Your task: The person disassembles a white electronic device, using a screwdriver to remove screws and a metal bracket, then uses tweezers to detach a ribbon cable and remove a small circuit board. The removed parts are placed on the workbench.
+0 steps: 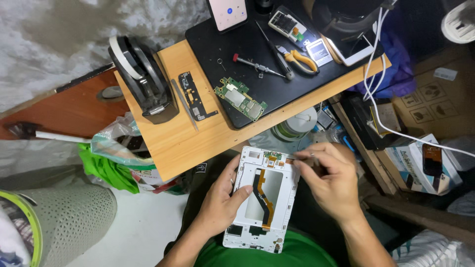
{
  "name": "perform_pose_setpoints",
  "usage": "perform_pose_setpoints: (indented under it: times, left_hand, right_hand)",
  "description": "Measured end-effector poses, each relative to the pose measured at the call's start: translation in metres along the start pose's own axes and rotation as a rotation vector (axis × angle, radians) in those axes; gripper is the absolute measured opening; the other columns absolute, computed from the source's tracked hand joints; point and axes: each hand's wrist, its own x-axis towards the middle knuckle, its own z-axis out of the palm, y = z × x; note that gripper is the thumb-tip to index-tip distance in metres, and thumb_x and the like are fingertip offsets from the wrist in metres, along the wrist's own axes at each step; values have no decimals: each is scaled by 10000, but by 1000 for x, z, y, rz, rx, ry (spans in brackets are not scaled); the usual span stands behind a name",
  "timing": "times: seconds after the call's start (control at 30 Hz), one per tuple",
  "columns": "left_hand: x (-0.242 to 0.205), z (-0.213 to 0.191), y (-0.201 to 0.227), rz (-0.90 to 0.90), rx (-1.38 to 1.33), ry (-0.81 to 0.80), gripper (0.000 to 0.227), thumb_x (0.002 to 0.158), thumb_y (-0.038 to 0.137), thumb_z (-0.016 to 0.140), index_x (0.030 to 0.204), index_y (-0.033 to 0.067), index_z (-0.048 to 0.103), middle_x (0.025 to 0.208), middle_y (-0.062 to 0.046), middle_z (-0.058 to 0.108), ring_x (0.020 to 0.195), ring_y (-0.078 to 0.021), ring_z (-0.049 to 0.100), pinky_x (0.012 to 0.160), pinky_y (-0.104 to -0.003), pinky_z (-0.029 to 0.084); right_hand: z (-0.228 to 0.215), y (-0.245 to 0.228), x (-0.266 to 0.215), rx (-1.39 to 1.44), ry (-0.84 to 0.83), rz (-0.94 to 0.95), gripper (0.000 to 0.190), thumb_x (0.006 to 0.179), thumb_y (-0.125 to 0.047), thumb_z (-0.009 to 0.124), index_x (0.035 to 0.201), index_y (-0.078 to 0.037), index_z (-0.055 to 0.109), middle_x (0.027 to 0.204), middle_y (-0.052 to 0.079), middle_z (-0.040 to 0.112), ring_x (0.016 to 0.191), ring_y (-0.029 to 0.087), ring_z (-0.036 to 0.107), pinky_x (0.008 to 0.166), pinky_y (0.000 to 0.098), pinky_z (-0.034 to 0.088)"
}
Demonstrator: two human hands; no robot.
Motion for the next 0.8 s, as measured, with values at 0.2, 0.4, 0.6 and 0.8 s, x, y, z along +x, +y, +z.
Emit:
perform_pose_setpoints:
  times: [0.2, 0.4, 0.6, 0.8]
  left_hand:
    - [-5, 3, 12, -10, 98, 14, 702, 956, 22, 579, 1584, -13, 267, 1464, -188, 585, 1355, -199, 542, 1125, -315, 387]
    - [-12, 4, 23, 3, 315, 56, 697, 952, 88, 602, 1571, -2, 296, 1441, -188, 625, 1337, -206, 595, 1098, -322, 425]
    - [-16, 5, 23, -43, 344, 80, 703, 944, 109, 611, 1566, 20, 297, 1394, -176, 656, 1291, -203, 629, 1070, -323, 453]
    - [-18, 8, 24, -16, 337, 75, 700, 950, 114, 608, 1568, 11, 296, 1408, -181, 648, 1294, -212, 619, 1073, -330, 448]
  right_hand:
    - [9, -20, 4, -88, -73, -148, 195, 826, -44, 788, 1019, -28, 763, 928, 28, 674, 763, 75, 633, 583, 190, 481]
    - [13, -29, 4, -156, -84, -132, 219, 801, -38, 795, 1018, -29, 768, 872, 40, 667, 648, 100, 612, 516, 216, 457]
    - [12, -31, 5, -117, -97, -183, 205, 813, -29, 781, 1016, -31, 750, 891, 26, 653, 693, 76, 620, 534, 196, 476]
    - [12, -36, 3, -115, -101, -126, 186, 800, -21, 779, 985, -30, 760, 873, 19, 648, 610, 66, 572, 496, 205, 443]
